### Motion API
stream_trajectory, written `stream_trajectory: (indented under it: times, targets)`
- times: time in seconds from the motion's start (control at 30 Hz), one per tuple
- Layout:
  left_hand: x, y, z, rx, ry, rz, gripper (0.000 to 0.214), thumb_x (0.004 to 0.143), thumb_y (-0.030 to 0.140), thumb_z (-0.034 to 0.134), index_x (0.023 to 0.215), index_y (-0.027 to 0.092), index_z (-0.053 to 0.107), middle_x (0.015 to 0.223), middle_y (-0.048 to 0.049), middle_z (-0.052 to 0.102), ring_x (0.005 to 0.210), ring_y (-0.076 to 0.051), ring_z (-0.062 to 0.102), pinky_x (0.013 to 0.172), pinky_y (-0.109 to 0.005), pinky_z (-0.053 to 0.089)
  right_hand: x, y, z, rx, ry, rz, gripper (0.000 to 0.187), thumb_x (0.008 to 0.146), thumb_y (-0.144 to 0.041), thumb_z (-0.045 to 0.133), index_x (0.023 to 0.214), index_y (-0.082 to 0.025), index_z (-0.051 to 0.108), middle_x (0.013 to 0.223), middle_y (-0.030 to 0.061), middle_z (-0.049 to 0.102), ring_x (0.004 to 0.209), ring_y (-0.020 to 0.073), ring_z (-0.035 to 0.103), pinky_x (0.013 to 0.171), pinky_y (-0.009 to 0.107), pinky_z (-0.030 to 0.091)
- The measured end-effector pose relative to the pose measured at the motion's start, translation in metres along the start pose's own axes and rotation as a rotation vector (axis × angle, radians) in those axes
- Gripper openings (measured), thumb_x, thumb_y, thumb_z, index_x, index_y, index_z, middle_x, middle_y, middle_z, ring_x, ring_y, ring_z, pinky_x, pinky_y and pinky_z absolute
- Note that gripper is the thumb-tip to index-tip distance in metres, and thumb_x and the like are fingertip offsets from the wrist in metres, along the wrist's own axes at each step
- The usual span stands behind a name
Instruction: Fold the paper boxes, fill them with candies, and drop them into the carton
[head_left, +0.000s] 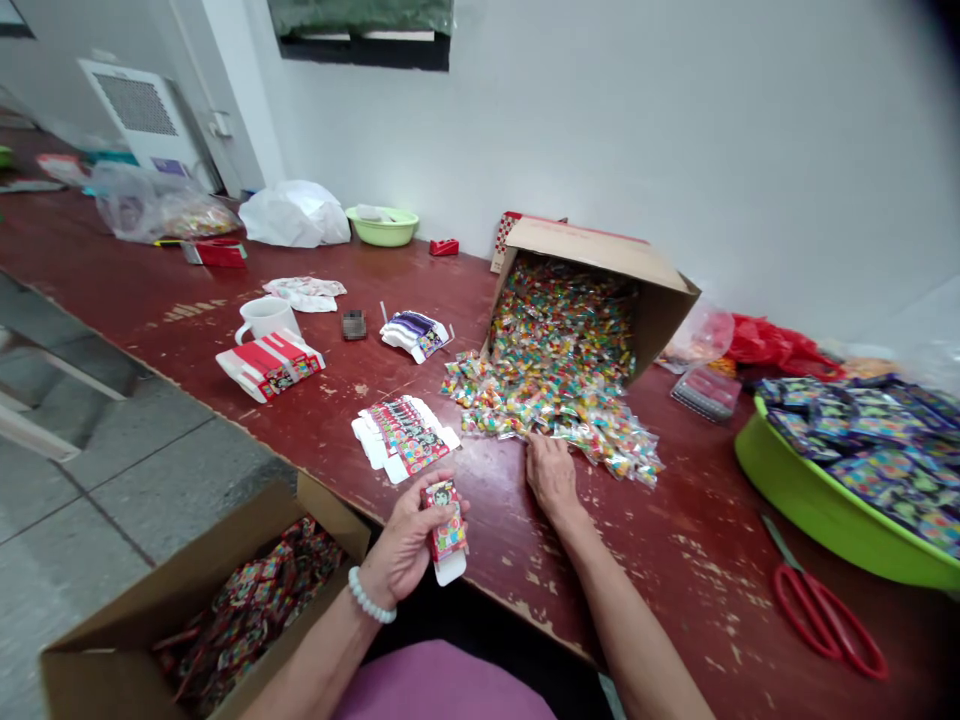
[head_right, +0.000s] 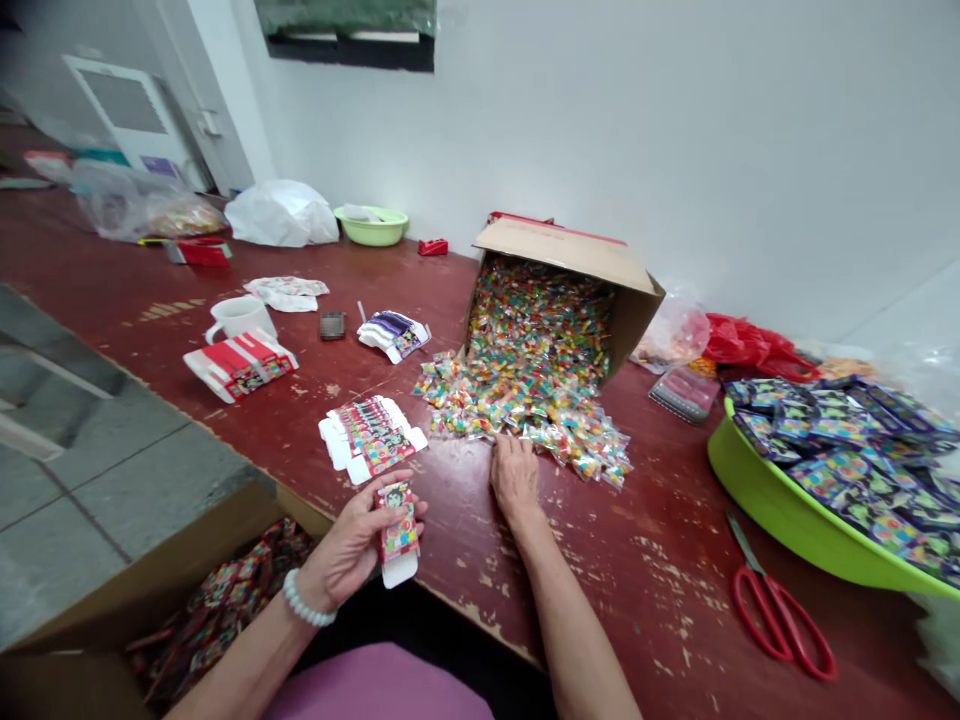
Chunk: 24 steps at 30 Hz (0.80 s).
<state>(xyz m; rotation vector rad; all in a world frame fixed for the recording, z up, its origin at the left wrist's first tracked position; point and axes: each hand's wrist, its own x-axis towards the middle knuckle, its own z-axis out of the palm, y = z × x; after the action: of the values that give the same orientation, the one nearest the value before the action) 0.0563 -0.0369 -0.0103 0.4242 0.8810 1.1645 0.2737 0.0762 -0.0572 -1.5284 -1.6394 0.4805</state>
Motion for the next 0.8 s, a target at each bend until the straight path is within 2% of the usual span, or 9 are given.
stream_trajectory:
  times: [0.07,0.13,0.23,0.3,0.4,0.53,0.63,0.7,0.8]
  targets:
    - [0.000,0.003,-0.003,0.040,0.030,0.034,0.056,0.068,0.011,0.078,0.117,0.017,0.052,0.088,-0.0054,0.070,0.070,-0.017,0.068,0.065,-0.031,0.056,-0.005,0.000,-0.008,0.056,0.013,0.043,0.022,0.086,-0.026,0.054,0.097,-0.015,0.069,0.099,0.0153,0.070,0.101,0.0298,0.059,0.096,0.047,0.042]
    - [0.000,0.007,-0.006,0.090,0.082,0.074,0.053,0.067,0.013,0.082,0.113,0.016,0.055,0.095,-0.0071,0.071,0.071,-0.016,0.068,0.065,-0.029,0.056,-0.017,-0.006,-0.018,0.117,0.015,0.088,0.031,0.091,-0.035,0.049,0.105,-0.014,0.066,0.098,0.0139,0.071,0.091,0.0270,0.064,0.084,0.043,0.050]
    - [0.002,0.015,-0.005,0.123,0.155,0.124,0.052,0.065,0.017,0.084,0.109,0.014,0.057,0.100,-0.0085,0.071,0.070,-0.015,0.067,0.063,-0.029,0.058,-0.050,-0.029,-0.029,0.311,-0.041,0.188,0.043,0.093,-0.047,0.046,0.117,-0.014,0.060,0.094,0.0104,0.072,0.078,0.0215,0.067,0.065,0.033,0.054]
    - [0.003,0.019,-0.002,0.088,0.193,0.164,0.052,0.062,0.015,0.085,0.106,0.015,0.057,0.097,-0.0068,0.071,0.069,-0.015,0.067,0.063,-0.030,0.059,-0.076,-0.051,-0.031,0.683,-0.108,0.382,0.043,0.084,-0.048,0.064,0.115,-0.018,0.060,0.094,0.0072,0.072,0.073,0.0183,0.067,0.060,0.029,0.053]
    - [0.001,0.018,0.005,0.013,0.212,0.191,0.052,0.060,0.010,0.085,0.103,0.016,0.056,0.089,-0.0029,0.070,0.070,-0.015,0.067,0.063,-0.031,0.060,-0.103,-0.078,-0.028,0.924,-0.141,0.512,0.038,0.073,-0.043,0.079,0.101,-0.020,0.066,0.084,0.0014,0.071,0.067,0.0131,0.064,0.060,0.023,0.050]
    - [-0.010,0.011,0.003,-0.026,0.092,0.094,0.046,0.065,0.011,0.083,0.101,0.018,0.055,0.091,-0.0032,0.069,0.075,-0.018,0.068,0.065,-0.034,0.061,-0.109,-0.091,-0.024,0.891,-0.036,0.451,0.031,0.069,-0.040,0.082,0.088,-0.019,0.070,0.075,-0.0015,0.068,0.064,0.0107,0.059,0.061,0.022,0.048]
    - [-0.021,0.007,-0.004,0.019,-0.020,-0.029,0.046,0.068,0.012,0.082,0.106,0.019,0.056,0.099,-0.0063,0.069,0.079,-0.020,0.069,0.067,-0.037,0.060,-0.101,-0.092,-0.028,0.833,-0.023,0.381,0.029,0.070,-0.038,0.081,0.087,-0.018,0.070,0.076,-0.0005,0.068,0.065,0.0119,0.059,0.062,0.023,0.048]
    - [-0.026,0.005,-0.007,0.083,-0.153,-0.096,0.046,0.068,0.012,0.081,0.108,0.017,0.060,0.101,-0.0079,0.069,0.078,-0.019,0.069,0.068,-0.034,0.059,-0.097,-0.093,-0.032,0.800,-0.039,0.340,0.029,0.069,-0.036,0.081,0.088,-0.018,0.070,0.078,0.0004,0.069,0.067,0.0131,0.060,0.063,0.025,0.049]
    - [-0.030,0.000,-0.006,0.235,-0.348,-0.193,0.042,0.067,0.014,0.080,0.106,0.011,0.065,0.089,-0.0077,0.068,0.067,-0.016,0.067,0.061,-0.027,0.055,-0.094,-0.095,-0.037,0.732,-0.093,0.302,0.026,0.070,-0.034,0.080,0.087,-0.018,0.068,0.077,0.0007,0.069,0.066,0.0138,0.060,0.061,0.025,0.049]
